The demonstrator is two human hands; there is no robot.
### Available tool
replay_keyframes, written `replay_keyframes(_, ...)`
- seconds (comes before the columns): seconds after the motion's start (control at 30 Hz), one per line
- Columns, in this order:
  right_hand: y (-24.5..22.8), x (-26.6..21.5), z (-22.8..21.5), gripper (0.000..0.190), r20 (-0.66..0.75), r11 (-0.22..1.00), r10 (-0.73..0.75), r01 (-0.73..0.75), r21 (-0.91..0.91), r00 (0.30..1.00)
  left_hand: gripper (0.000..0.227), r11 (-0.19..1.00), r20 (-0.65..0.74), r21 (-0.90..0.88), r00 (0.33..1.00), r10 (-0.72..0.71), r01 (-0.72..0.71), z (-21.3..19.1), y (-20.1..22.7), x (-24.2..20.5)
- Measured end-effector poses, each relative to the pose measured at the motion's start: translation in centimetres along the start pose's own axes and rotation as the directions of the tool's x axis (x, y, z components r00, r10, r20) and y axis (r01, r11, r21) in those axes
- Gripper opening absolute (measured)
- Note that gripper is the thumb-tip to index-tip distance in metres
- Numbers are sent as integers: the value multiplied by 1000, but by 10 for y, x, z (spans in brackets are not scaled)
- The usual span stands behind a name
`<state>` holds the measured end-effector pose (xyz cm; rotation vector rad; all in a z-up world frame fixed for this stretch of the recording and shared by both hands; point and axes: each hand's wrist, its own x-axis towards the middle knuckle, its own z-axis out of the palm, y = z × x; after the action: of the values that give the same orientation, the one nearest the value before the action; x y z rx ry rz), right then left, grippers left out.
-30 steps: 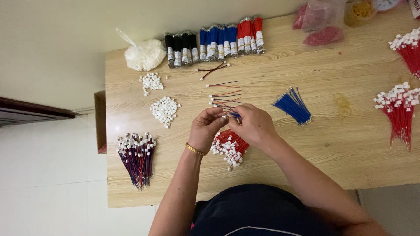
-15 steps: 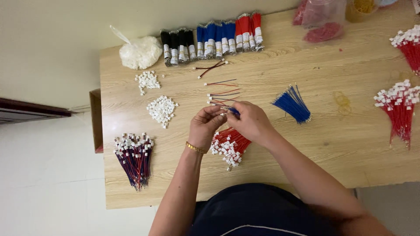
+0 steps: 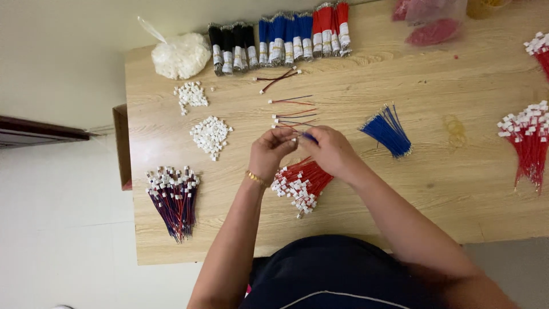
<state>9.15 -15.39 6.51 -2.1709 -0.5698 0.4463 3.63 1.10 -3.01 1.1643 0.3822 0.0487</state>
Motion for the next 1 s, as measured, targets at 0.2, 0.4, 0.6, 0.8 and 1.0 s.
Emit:
replay_keyframes(0.2,56,17,-19,24,-257,990,11,26,141,966,31,889,-58,447,989,140,-99,-40,-45,38)
replay_keyframes(0.4,25,-11,-27,30,-242,968,248,-229,101,938,37,277,105,950,982,155,-145,-26,-15,-6)
replay_keyframes(0.6,43,-20,5,19,-48,949,173,-154,274,984,24,-77,116,989,990,-86,-123,-57,-60,-13)
replay_keyframes(0.8,37,-22,13,14,-58,963,113,-95,253,992,19,-116,120,987,992,47,-114,-61,-55,-25)
replay_keyframes(1.0,59,-19,34,23,231,988,81,-47,-149,970,14,-187,156,971,988,23,-149,-46,-46,-27)
